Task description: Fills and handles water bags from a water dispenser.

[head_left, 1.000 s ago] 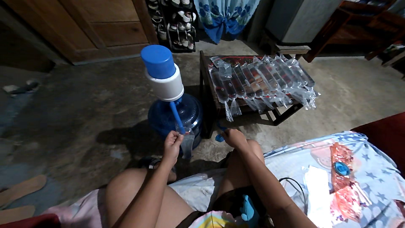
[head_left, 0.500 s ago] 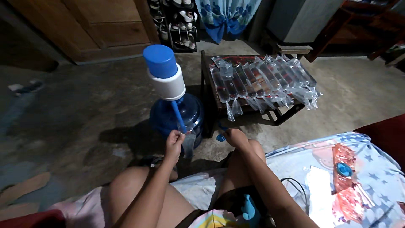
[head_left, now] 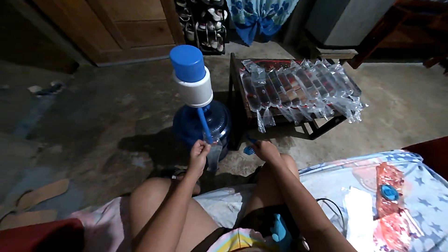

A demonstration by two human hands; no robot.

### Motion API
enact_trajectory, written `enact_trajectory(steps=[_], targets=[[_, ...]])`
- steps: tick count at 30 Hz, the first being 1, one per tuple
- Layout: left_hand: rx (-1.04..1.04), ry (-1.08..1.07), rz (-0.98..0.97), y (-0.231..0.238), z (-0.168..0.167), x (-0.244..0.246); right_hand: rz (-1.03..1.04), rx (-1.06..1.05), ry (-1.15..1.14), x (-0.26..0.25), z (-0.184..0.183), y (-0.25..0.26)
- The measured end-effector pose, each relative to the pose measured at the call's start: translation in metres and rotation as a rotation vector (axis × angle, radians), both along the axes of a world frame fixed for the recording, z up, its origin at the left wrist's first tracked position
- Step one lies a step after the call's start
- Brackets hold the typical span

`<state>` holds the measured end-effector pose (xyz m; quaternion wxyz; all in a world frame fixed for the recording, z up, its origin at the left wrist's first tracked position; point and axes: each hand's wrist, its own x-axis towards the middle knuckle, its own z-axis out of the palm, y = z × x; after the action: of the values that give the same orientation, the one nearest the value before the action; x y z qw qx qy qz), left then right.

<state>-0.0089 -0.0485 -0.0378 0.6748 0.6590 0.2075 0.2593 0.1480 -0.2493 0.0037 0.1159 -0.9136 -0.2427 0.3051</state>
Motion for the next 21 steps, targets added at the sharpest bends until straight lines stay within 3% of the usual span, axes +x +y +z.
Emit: enact_trajectory(steps=[21], targets=[[-0.007,-0.006,-0.001,0.0002,-0.0004,0.0005,-0.009,0.025,0.004,0.0017,-0.0024,-0.0011]])
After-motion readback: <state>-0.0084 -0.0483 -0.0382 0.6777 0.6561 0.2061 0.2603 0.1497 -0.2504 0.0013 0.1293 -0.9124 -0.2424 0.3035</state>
